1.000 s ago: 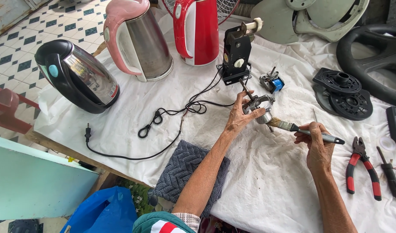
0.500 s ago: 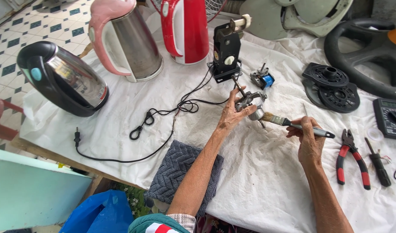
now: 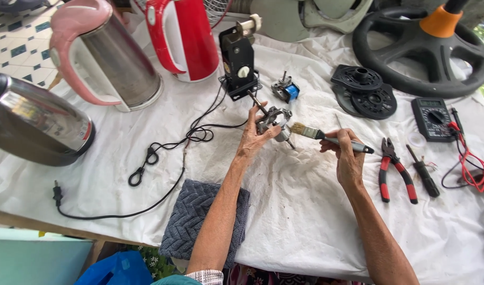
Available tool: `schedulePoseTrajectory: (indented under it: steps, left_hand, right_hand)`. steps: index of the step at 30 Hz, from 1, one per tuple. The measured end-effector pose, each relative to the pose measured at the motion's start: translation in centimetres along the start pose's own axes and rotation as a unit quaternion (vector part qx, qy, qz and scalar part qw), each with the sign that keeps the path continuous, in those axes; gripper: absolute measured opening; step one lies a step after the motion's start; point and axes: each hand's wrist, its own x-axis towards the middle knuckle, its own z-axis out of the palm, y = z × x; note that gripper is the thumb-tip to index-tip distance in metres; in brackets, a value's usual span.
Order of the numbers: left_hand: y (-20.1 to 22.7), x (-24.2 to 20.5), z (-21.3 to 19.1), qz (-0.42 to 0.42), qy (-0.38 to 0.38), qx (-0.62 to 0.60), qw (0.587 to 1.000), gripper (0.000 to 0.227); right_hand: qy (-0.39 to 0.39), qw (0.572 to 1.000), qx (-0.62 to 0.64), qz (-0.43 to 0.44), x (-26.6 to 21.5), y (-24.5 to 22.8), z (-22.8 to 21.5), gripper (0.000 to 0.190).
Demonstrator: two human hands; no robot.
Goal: A person is cleaning and inspecting the internal components of a small electric motor using a brush and a small metal tool.
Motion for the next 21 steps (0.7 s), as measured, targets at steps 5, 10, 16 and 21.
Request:
schedulePoseTrajectory:
  steps: [5,10,16,21]
  left_hand:
    - [0.7,-0.5,0.3,-0.009,-0.008,-0.006,1.0,0.078]
    - [1.0,-0.4,0.8,-0.008,-0.023,-0.004,1.0,0.076]
    - [0.0,-0.1,0.5,-0.014,-0.024,0.002,1.0,0.077]
    - [0.6,-0.2,0.8,0.003,-0.037,-0.001,0.999,0.078]
  right_hand:
    - [-0.006,1.0,0.022,0.015,-0.5,-0.9,0.7,0.038]
    - [-0.005,1.0,0.02,0.018,-0.5,-1.4,0.4,0.038]
    - [0.007,1.0,0.0,0.012,-0.5,-1.4,0.7,0.035]
    - [-0.006,0.999,0.029,0.037,-0.8,-1.6,1.1,0.037]
